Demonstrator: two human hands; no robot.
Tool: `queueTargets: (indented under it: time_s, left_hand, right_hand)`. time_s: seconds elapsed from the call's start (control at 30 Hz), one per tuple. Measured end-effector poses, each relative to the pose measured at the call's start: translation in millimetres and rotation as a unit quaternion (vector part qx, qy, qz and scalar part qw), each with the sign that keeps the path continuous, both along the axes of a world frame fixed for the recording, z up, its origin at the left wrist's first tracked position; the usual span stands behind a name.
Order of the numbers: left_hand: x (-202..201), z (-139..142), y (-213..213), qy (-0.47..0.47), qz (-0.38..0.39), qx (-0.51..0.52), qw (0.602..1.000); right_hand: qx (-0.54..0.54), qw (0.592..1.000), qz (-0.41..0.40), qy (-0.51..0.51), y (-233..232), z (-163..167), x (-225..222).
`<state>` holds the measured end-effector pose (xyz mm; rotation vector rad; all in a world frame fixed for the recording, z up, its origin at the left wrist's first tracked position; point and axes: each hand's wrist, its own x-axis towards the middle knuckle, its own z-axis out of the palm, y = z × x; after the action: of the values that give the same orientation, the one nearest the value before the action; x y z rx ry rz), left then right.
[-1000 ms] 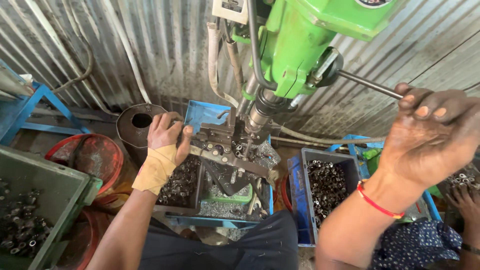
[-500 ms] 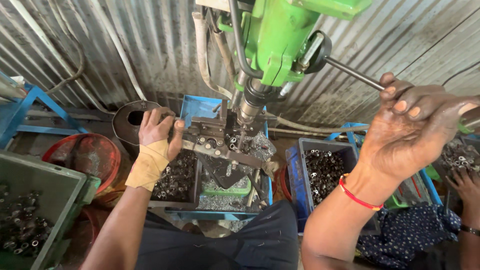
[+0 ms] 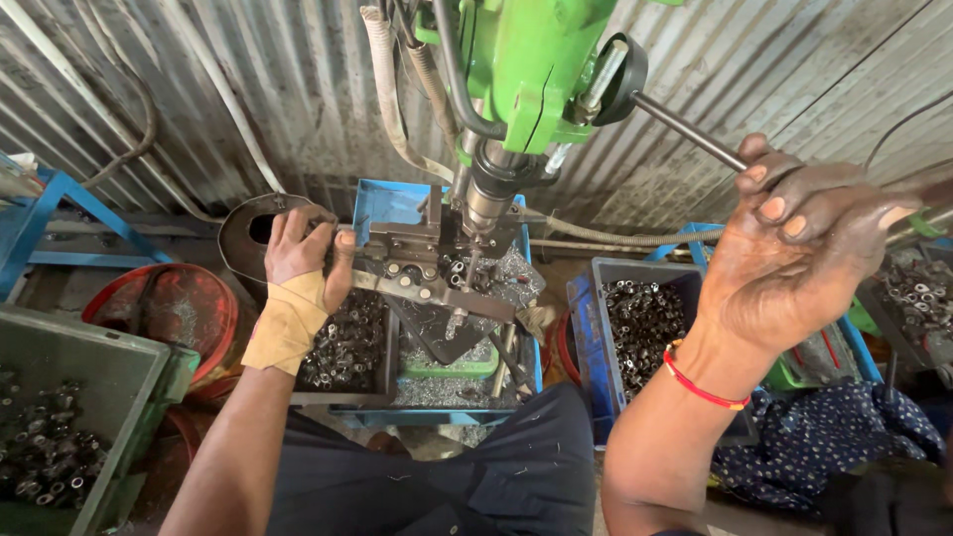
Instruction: The person repeatedly places small metal parts into a drill press vise, operates the drill to machine each piece, and then removes the finished parts into a bin. The cycle continues with multiple identical parts.
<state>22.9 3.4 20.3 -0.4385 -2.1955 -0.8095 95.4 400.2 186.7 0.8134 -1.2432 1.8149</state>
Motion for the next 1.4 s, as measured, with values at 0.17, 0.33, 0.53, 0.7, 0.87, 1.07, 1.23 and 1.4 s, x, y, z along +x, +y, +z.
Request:
queueTargets:
  time_s: [0.17,0.33,0.53,0.7,0.87,1.07,1.23,1.4]
  left_hand:
    - [-1.3,-1.6,0.1,0.001,0.001,-0.004,1.000]
    - [-1.4,-1.2,-0.3,0.007,0.001,0.000,1.000]
    - [1.9,2.8,0.4,-0.009,0.005,0.007,1.000]
    - [12.0,3.9,-1.0,-0.022,0.004,0.012,1.000]
    - [62.5,-5.4,-2.2,-0.159,0.023,0.030,0.987]
    - [126.9,-18.3,15.3,-0.266,0.003,0.080,0.961]
    - [129.7,-25.1,18.5,-0.230,0.006,0.077,0.970]
    - [124.6,-27.8,13.0,-0.251,-0.003,0.075,0.965]
  right_hand:
    - [-0.023,1.000,0.000,0.004,-4.8,-4.0,2.1]
    - [-0.014,1.000,-0.005,-0.001,-6.0,-7.4,5.8]
    - [-0.030,0.999,-0.012,0.013,-19.4,-22.4,6.5]
    - [-0.090,0.993,0.017,-0.070,-26.2,-31.1,8.5]
    - [-0.054,0.943,-0.081,-0.317,-35.5,-72.4,-16.5]
    - [-0.097,0.786,0.174,-0.586,-92.5,-202.6,-76.1]
    - [-0.174,0.779,0.206,-0.566,-103.1,-228.4,-86.4]
    - [0.205,0.803,0.076,-0.554,-77.7,-208.8,-34.9]
